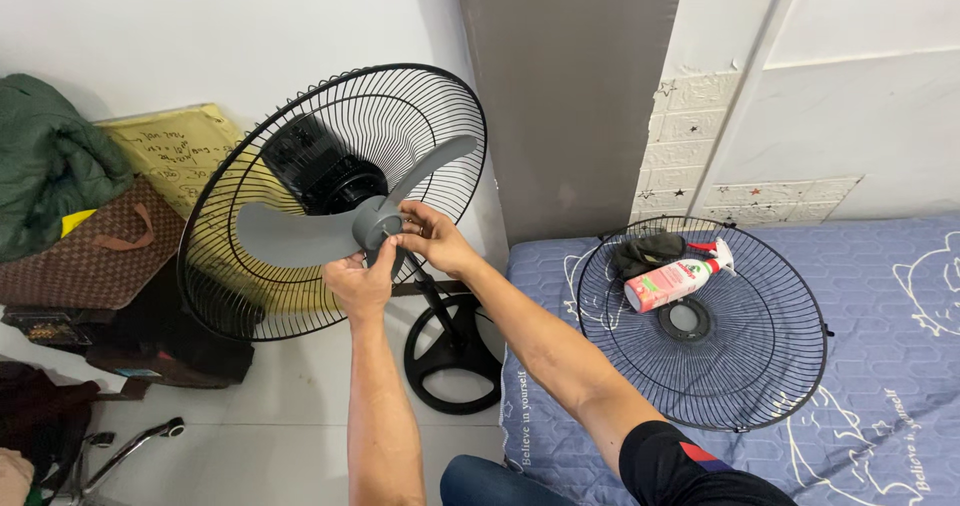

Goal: The person disassembles a standing fan by removing the front grille, unscrewing the central nut, and detaching the fan blades. The removed parts are placed on the nearby bed.

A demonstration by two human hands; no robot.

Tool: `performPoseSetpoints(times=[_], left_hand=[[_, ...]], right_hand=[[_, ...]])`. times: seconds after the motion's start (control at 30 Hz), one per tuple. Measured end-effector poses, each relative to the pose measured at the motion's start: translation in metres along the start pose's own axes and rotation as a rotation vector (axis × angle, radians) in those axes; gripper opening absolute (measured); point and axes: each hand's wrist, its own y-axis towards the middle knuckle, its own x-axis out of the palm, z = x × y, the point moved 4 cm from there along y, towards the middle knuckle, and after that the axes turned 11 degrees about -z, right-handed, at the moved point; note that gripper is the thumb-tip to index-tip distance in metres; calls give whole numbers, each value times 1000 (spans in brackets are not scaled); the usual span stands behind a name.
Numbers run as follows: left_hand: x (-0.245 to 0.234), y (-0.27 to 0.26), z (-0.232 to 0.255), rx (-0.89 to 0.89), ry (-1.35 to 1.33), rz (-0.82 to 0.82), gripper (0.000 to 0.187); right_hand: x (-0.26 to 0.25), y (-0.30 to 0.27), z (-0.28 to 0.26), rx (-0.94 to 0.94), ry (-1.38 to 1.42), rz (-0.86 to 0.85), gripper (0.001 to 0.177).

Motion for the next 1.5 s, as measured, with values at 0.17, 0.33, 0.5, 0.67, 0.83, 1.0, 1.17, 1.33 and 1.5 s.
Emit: performPoseSetpoints(times=[0.17, 0.33, 0.5, 0.67, 0.83, 1.0, 1.17, 1.33, 1.5], left_hand=[[4, -1, 3, 33, -59, -23, 30], [6, 2, 2, 5, -152, -26, 30], [0, -5, -22, -34, -306, 9, 36], [-7, -26, -64, -230, -243, 122, 29], [-11, -60, -33, -666, 408, -47, 28], [-10, -42, 65, 109, 707, 101, 55], [-2, 3, 65, -36, 783, -26, 69], [-11, 17, 48, -135, 624, -166, 55], [-13, 16, 33, -109, 588, -148, 49]], right_hand=[[-12, 6, 25, -22, -80, 86, 54], [-17, 8, 35, -88, -93, 58, 53], [-12, 6, 21, -87, -162, 40, 53], [0, 6, -22, -169, -551, 26, 55], [19, 9, -79, -180, -921, -70, 51], [37, 15, -115, -196, -1142, -157, 52], [51, 20, -132, -189, -1285, -245, 58], [55, 28, -141, -116, -1432, -391, 75], [52, 36, -133, -87, -1494, -422, 67]])
